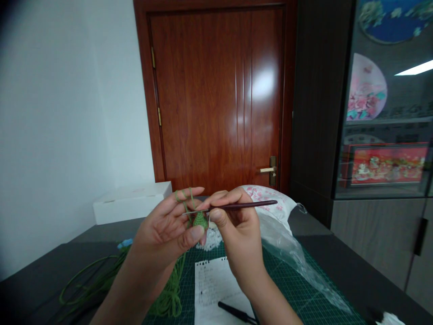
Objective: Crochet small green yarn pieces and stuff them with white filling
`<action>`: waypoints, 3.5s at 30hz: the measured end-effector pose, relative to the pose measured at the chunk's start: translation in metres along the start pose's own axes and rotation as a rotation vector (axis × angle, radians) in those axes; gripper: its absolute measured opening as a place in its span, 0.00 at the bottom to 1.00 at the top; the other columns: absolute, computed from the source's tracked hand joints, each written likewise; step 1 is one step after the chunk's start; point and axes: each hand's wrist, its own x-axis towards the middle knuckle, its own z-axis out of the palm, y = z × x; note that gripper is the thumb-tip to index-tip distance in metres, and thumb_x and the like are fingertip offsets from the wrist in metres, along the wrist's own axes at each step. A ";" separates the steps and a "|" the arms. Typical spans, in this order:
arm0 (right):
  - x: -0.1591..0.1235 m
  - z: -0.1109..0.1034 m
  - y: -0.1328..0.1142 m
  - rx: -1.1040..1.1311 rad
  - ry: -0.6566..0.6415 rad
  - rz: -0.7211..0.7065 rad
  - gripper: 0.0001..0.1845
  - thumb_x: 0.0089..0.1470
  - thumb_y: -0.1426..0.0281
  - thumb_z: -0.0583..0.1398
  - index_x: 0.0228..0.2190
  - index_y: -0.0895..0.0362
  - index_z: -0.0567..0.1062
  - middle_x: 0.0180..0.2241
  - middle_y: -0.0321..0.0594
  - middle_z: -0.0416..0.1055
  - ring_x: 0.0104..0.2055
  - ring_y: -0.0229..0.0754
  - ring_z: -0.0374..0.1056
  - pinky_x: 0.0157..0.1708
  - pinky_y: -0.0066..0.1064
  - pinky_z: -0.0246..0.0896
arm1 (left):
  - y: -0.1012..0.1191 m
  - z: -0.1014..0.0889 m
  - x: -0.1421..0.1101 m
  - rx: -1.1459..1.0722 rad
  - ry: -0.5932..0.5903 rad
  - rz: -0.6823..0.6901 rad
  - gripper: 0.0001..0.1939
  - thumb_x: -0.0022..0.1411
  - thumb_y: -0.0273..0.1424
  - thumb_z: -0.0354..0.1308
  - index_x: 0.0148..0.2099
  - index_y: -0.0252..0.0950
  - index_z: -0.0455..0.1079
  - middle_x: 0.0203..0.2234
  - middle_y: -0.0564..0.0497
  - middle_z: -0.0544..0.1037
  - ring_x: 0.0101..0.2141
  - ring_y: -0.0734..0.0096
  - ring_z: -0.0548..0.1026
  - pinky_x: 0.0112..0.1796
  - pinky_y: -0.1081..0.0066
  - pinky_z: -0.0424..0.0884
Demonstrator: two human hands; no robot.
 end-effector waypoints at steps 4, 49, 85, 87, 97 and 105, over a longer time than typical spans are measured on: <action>0.000 -0.004 0.003 0.064 0.017 0.062 0.07 0.61 0.65 0.67 0.34 0.50 0.74 0.34 0.35 0.78 0.39 0.41 0.74 0.36 0.32 0.71 | 0.003 -0.002 0.001 -0.020 -0.043 -0.035 0.25 0.58 0.29 0.71 0.57 0.35 0.73 0.43 0.43 0.80 0.31 0.70 0.77 0.33 0.68 0.75; 0.008 -0.020 -0.023 -0.387 -0.210 -0.560 0.03 0.64 0.70 0.64 0.40 0.52 0.75 0.36 0.39 0.83 0.36 0.47 0.79 0.40 0.47 0.73 | 0.008 -0.001 -0.004 -0.077 0.012 -0.040 0.18 0.54 0.23 0.73 0.48 0.33 0.78 0.31 0.53 0.78 0.28 0.75 0.80 0.32 0.76 0.78; -0.009 -0.003 -0.009 -0.208 -0.038 -0.645 0.14 0.65 0.78 0.59 0.49 0.55 0.75 0.33 0.40 0.79 0.29 0.43 0.77 0.29 0.41 0.75 | 0.005 0.007 -0.007 -0.210 0.020 -0.066 0.20 0.55 0.24 0.71 0.50 0.33 0.74 0.31 0.50 0.79 0.29 0.72 0.78 0.36 0.71 0.74; -0.008 -0.003 -0.008 -0.199 -0.030 -0.644 0.13 0.64 0.78 0.59 0.49 0.56 0.75 0.34 0.41 0.80 0.30 0.43 0.77 0.29 0.42 0.75 | 0.005 0.007 -0.007 -0.214 0.010 -0.063 0.20 0.55 0.24 0.71 0.50 0.33 0.74 0.32 0.50 0.79 0.29 0.71 0.78 0.36 0.69 0.74; -0.009 -0.002 -0.011 -0.123 -0.041 -0.485 0.09 0.64 0.77 0.59 0.44 0.54 0.73 0.30 0.38 0.78 0.27 0.42 0.75 0.26 0.40 0.74 | 0.010 0.009 -0.007 -0.205 0.019 -0.057 0.20 0.54 0.24 0.72 0.49 0.32 0.75 0.30 0.51 0.79 0.29 0.71 0.79 0.34 0.73 0.75; -0.004 -0.003 -0.017 -0.211 -0.067 -0.528 0.07 0.62 0.79 0.59 0.40 0.57 0.75 0.27 0.36 0.77 0.28 0.43 0.76 0.27 0.38 0.72 | 0.006 0.006 -0.008 -0.092 0.053 0.016 0.20 0.53 0.23 0.73 0.49 0.34 0.76 0.31 0.51 0.81 0.27 0.73 0.79 0.32 0.75 0.76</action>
